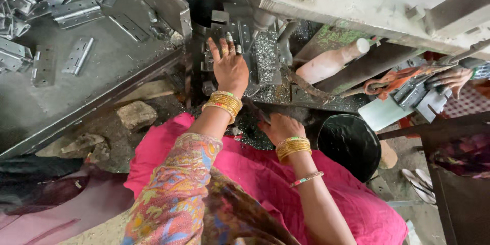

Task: The person operates a drill press to process small metal pieces. They pick up each piece from a metal bin, place it under the drill, activate the machine, and then remove the processed piece.

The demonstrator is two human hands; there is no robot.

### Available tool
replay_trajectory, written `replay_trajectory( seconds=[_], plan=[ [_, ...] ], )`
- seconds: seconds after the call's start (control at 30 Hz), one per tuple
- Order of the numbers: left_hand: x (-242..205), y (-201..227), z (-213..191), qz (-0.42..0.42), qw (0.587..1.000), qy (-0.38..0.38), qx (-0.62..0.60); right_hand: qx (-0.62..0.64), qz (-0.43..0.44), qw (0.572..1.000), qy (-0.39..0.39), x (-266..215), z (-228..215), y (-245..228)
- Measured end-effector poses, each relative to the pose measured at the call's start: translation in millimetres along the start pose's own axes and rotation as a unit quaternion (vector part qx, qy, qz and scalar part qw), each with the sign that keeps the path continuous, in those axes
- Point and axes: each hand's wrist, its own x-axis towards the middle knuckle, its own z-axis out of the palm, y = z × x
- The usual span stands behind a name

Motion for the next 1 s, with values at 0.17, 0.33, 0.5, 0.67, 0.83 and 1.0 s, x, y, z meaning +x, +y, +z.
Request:
replay_trajectory(
  seconds=[0.17, 0.33, 0.5, 0.67, 0.83, 1.0],
  plan=[
    [0.4, 12.1, -15.0, 0.004, 0.995, -0.086, 0.046, 0.042, 0.068, 0.996, -0.036, -23.8, 27.7, -2.8],
    [-8.9, 6.9, -34.2, 0.021, 0.998, -0.011, 0.063, 0.033, 0.048, 0.998, -0.016, -21.5, 25.8, -4.4],
    [-4.0, -0.1, -20.9, 0.011, 0.998, -0.030, 0.048, -0.026, 0.008, 0.999, -0.022, -0.6, -8.2, 0.8],
    [-1.1, -4.2, -2.9, 0.025, 0.996, -0.073, 0.039, 0.074, 0.074, 0.994, -0.029, -25.7, 39.4, -3.5],
    [-18.3, -2.0, -5.9, 0.008, 1.000, 0.019, -0.005, 0.087, 0.071, 0.994, -0.010, -49.5, 84.0, 9.7],
    [-12.5, -64.9, -32.9, -0.029, 0.987, 0.068, -0.144, -0.002, 0.031, 0.999, 0.028, -28.3, 16.7, 2.2]
  ],
)
